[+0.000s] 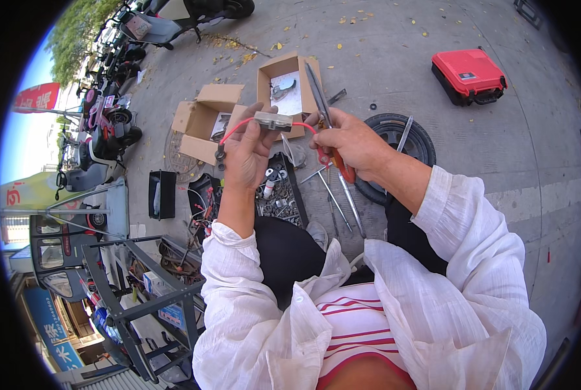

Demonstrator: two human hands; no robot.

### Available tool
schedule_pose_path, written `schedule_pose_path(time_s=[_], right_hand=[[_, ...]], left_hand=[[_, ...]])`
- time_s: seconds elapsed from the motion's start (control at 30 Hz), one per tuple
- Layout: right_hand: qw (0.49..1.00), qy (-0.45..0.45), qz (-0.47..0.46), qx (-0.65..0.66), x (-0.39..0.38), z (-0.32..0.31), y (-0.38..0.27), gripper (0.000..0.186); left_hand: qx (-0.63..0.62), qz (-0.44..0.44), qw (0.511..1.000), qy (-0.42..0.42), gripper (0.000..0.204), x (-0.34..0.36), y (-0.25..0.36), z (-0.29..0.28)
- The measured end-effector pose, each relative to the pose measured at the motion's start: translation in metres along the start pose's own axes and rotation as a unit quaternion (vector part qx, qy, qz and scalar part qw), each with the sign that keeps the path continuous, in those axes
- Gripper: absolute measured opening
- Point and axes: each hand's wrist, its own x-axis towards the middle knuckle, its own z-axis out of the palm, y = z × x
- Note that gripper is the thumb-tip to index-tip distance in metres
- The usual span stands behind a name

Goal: The person sits on the ground and uses a metal bar to pry a tire off a wheel rim. They then handle a small electrical component with wires and use scissors to cut the wire insulation.

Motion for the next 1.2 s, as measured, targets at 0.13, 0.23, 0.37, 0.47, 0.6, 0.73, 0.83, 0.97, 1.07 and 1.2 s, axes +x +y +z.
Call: schedule_pose_path(time_s=[0.13,0.23,0.37,0.47,0.6,0.73,0.83,0.97,1.07,1.2], right_hand=[[1.0,0.0,0.002,-0.004,-0.001,0.001,-0.004,0.029],[1.0,0.022,0.007,-0.008,0.0,0.007,-0.002,0.03],[0.997,0.07,0.007,0.02,-0.008,-0.004,-0.008,0.033],[0.998,0.043,-0.013,0.044,-0.018,-0.029,-0.008,0.038],[0.996,0.077,-0.019,0.042,-0.044,-0.044,-0.018,0.044],[0.989,0.143,-0.04,0.024,-0.053,-0.07,-0.025,0.042],[0.987,0.156,-0.032,0.031,-0.048,-0.093,-0.028,0.042],[0.98,0.196,-0.004,-0.019,-0.03,-0.109,-0.029,0.044],[0.965,0.25,0.009,-0.073,-0.011,-0.136,-0.036,0.044],[0.941,0.32,0.056,-0.097,0.008,-0.206,-0.036,0.042]], left_hand=[[0.026,-0.018,0.999,-0.019,0.041,-0.002,0.003,0.002],[0.033,-0.024,0.999,0.001,0.04,-0.007,0.007,-0.005],[-0.012,0.077,0.99,0.117,0.027,0.0,0.041,-0.032],[-0.069,0.139,0.953,0.261,0.024,-0.021,0.059,-0.115],[-0.062,0.091,0.841,0.529,0.023,-0.105,0.041,-0.253],[-0.106,0.013,0.76,0.641,0.012,-0.22,-0.02,-0.344],[-0.153,-0.024,0.695,0.702,0.015,-0.278,-0.071,-0.377],[-0.048,-0.067,0.662,0.745,0.032,-0.298,-0.127,-0.407],[0.056,-0.101,0.634,0.764,0.047,-0.288,-0.13,-0.427],[0.311,-0.13,0.587,0.736,0.056,-0.318,-0.122,-0.494]])
